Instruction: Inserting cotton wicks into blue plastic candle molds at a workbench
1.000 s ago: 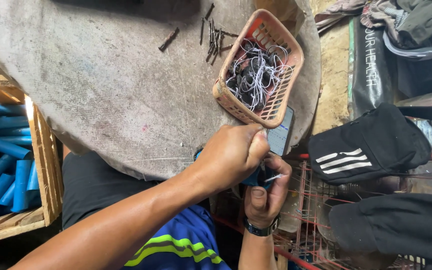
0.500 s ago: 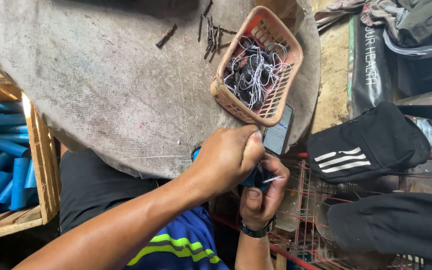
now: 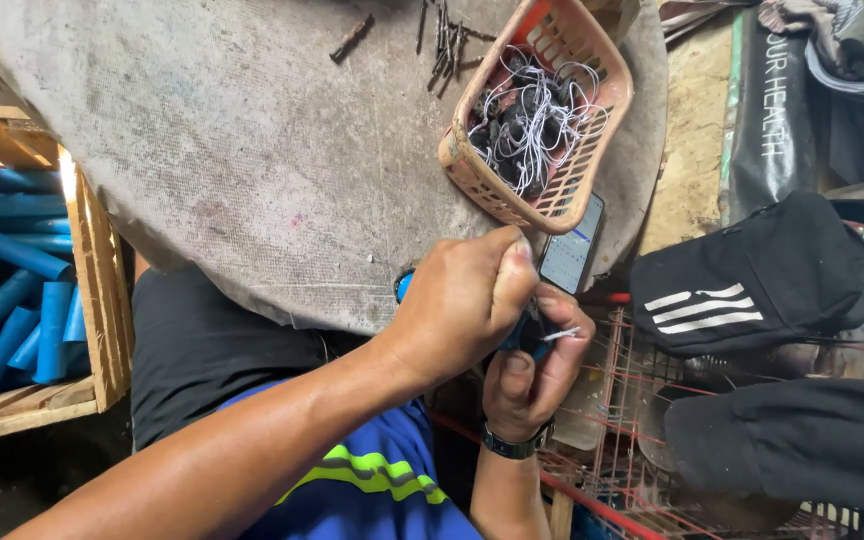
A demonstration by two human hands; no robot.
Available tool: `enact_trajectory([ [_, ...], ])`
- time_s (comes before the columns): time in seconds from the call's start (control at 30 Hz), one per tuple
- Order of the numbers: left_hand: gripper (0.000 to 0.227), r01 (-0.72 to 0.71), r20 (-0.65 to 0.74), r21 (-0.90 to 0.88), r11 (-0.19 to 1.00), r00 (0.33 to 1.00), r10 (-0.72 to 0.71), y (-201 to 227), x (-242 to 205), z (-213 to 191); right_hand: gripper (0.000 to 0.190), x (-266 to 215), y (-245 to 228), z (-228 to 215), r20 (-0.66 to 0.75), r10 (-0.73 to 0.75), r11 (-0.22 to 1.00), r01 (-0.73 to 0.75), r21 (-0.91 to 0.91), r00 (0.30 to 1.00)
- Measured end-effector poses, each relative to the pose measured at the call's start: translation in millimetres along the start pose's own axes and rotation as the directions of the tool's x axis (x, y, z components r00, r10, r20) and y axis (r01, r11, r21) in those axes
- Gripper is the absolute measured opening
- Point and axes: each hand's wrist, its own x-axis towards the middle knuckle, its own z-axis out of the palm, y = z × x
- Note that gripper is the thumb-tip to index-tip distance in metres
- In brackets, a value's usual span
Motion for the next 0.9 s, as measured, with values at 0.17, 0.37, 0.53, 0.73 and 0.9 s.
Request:
enact_trajectory([
  [0.17, 0.030, -0.022, -0.046, -0.020, 1.000, 0.999, 0.021, -3, -6, 0, 0.050, 1, -7, 11, -0.014, 0.008, 1.000, -0.008, 0.002, 1.000],
  [0.37, 0.027, -0.117, -0.139, -0.036, 0.992, 0.984, 0.111, -7, -11, -2, 0.050, 3, -12, 16, 0.004, 0.024, 0.999, -0.024, -0.026, 1.000],
  [0.53, 0.027, -0.166, -0.177, -0.033, 0.986, 0.972, 0.157, -9, -12, -1, 0.051, 3, -13, 19, -0.010, 0.017, 0.998, -0.017, -0.056, 1.000],
  [0.73, 0.026, -0.203, -0.283, -0.059, 0.977, 0.942, 0.179, -12, -16, -3, 0.050, 4, -18, 27, -0.002, -0.001, 0.997, 0.000, -0.079, 1.000],
  [0.9, 0.027, -0.234, -0.313, -0.102, 0.967, 0.930, 0.192, -15, -14, -2, 0.050, 6, -22, 31, 0.003, -0.009, 0.992, 0.010, -0.128, 1.000],
])
